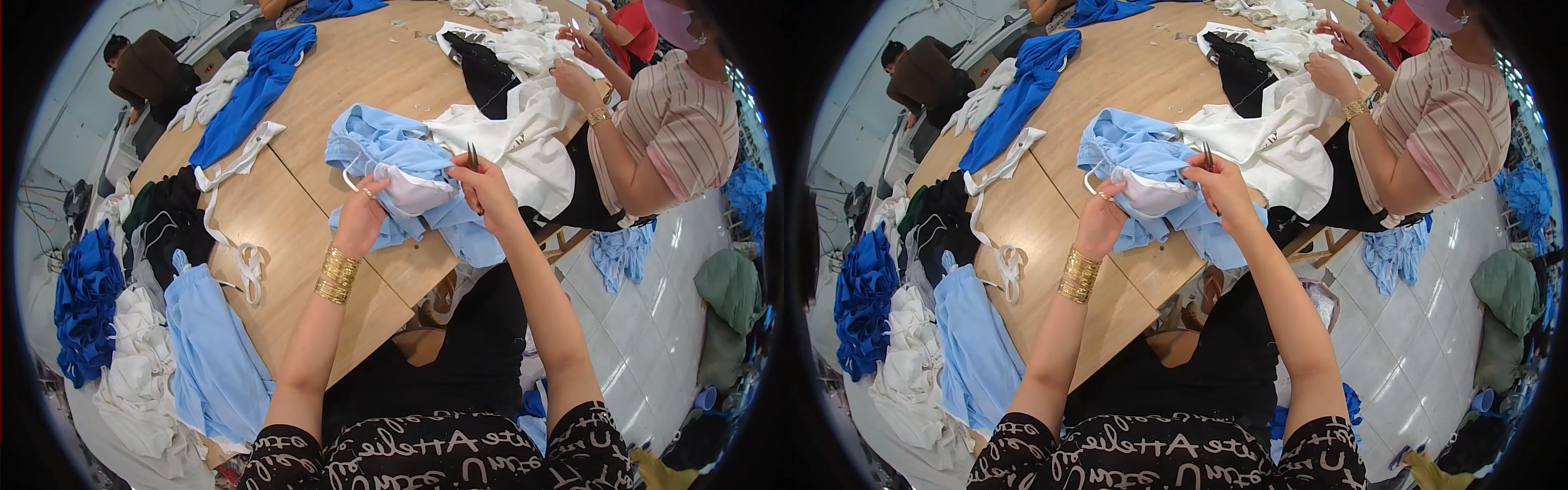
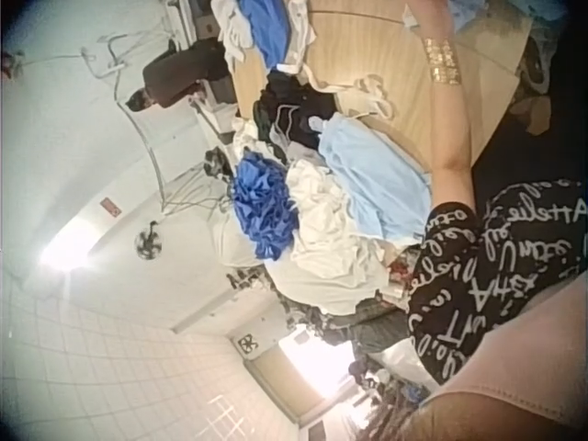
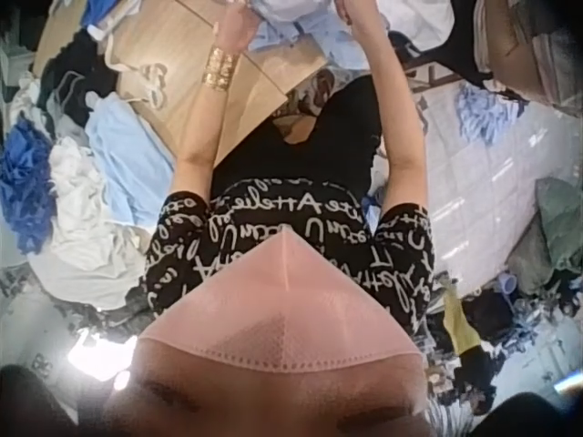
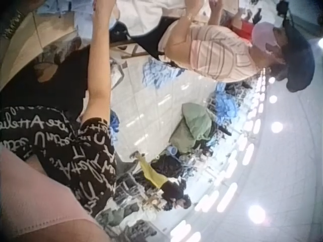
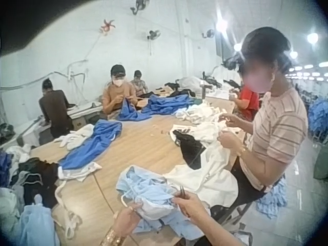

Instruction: Trimming excess threads and inspecting the waistbands of light blue garments using thread snips.

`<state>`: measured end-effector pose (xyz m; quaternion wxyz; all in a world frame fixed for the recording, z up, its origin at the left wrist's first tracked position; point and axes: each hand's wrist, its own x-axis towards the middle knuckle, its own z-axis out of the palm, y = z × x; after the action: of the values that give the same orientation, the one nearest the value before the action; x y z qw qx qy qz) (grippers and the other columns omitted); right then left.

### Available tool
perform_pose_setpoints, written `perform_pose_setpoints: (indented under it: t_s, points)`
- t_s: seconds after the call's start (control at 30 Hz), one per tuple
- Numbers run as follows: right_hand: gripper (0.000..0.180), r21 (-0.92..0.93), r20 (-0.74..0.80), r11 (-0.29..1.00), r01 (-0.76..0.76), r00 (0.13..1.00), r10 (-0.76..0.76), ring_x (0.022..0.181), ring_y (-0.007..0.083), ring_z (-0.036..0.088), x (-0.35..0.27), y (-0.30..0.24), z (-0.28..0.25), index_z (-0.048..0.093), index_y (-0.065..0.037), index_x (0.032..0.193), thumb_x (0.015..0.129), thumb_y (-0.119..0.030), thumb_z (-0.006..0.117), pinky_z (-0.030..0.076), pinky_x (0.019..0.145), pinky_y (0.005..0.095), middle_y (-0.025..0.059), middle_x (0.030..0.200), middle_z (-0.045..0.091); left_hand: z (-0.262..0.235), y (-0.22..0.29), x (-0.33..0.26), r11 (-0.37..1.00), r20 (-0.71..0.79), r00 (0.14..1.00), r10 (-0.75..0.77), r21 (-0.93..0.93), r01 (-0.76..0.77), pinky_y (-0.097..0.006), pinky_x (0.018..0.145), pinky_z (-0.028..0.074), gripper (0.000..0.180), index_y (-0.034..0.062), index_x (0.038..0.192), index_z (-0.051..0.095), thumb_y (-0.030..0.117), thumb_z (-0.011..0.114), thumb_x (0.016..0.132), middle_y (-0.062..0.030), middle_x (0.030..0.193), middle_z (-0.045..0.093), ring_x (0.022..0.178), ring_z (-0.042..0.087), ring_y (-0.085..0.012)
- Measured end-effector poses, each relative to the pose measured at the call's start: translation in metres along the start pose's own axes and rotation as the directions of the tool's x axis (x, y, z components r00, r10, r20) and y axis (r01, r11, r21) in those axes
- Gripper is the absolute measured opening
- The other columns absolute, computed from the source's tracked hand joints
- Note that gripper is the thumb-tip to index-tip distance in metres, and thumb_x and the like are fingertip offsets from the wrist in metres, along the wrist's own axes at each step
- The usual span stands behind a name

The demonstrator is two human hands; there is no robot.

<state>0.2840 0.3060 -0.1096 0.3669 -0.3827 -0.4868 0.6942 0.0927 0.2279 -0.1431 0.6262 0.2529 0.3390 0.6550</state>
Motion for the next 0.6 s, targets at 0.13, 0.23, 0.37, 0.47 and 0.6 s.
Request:
perform_pose_setpoints:
  t_s: [0.13,0.23,0.37,0.47,0.6]
  points:
    - [0.013,-0.091,-0.021,0.996,-0.009,1.000,0.007,0.044,0.0011,0.037,-0.009,-0.001,-0.008,0.060,-0.004,0.085,0.075,-0.010,0.065,0.025,0.038,0.0176,-0.0048,0.060,0.050,0.011,0.002,-0.005,0.988,-0.044,0.998,0.035,0.149,-0.028,-0.027,0.082,0.041,0.021,0.0054,0.105,0.054,0.016,0.051,0.086,-0.0005,0.103,0.057,0.093,0.052,-0.0108]
    - [0.016,-0.200,-0.060,0.979,0.025,0.997,-0.037,0.040,0.0006,0.029,-0.013,0.001,-0.007,0.059,-0.004,0.091,0.076,-0.010,0.063,0.018,0.035,0.0189,-0.0068,0.057,0.045,0.014,0.002,-0.008,0.985,-0.079,0.996,0.034,0.174,-0.020,-0.023,0.073,0.039,0.016,0.0074,0.098,0.056,0.017,0.053,0.086,0.0035,0.092,0.057,0.083,0.051,-0.0066]
    - [0.018,-0.306,-0.065,0.947,0.095,0.991,-0.120,0.049,0.0000,0.033,-0.013,0.013,-0.014,0.060,-0.004,0.092,0.075,-0.010,0.063,0.022,0.042,0.0177,-0.0072,0.064,0.050,0.017,0.000,-0.009,0.979,-0.128,0.990,0.058,0.201,-0.031,-0.020,0.065,0.036,0.012,0.0095,0.090,0.058,0.020,0.055,0.086,0.0081,0.080,0.053,0.072,0.047,-0.0033]
    - [0.018,-0.324,-0.076,0.942,0.094,0.989,-0.125,0.051,-0.0001,0.035,-0.016,0.012,-0.015,0.060,-0.004,0.093,0.075,-0.010,0.063,0.023,0.044,0.0171,-0.0070,0.066,0.051,0.013,-0.003,-0.009,0.971,-0.148,0.987,0.055,0.238,-0.019,-0.018,0.061,0.034,0.012,0.0104,0.087,0.059,0.021,0.056,0.085,0.0095,0.075,0.051,0.068,0.044,-0.0020]
    - [0.019,-0.325,-0.087,0.944,0.061,0.992,-0.094,0.052,-0.0003,0.035,-0.019,0.012,-0.019,0.061,-0.004,0.093,0.076,-0.010,0.064,0.024,0.044,0.0170,-0.0067,0.067,0.052,0.013,-0.004,-0.011,0.956,-0.165,0.984,0.062,0.293,-0.011,-0.018,0.059,0.032,0.011,0.0117,0.084,0.060,0.023,0.058,0.084,0.0104,0.073,0.051,0.065,0.043,-0.0006]
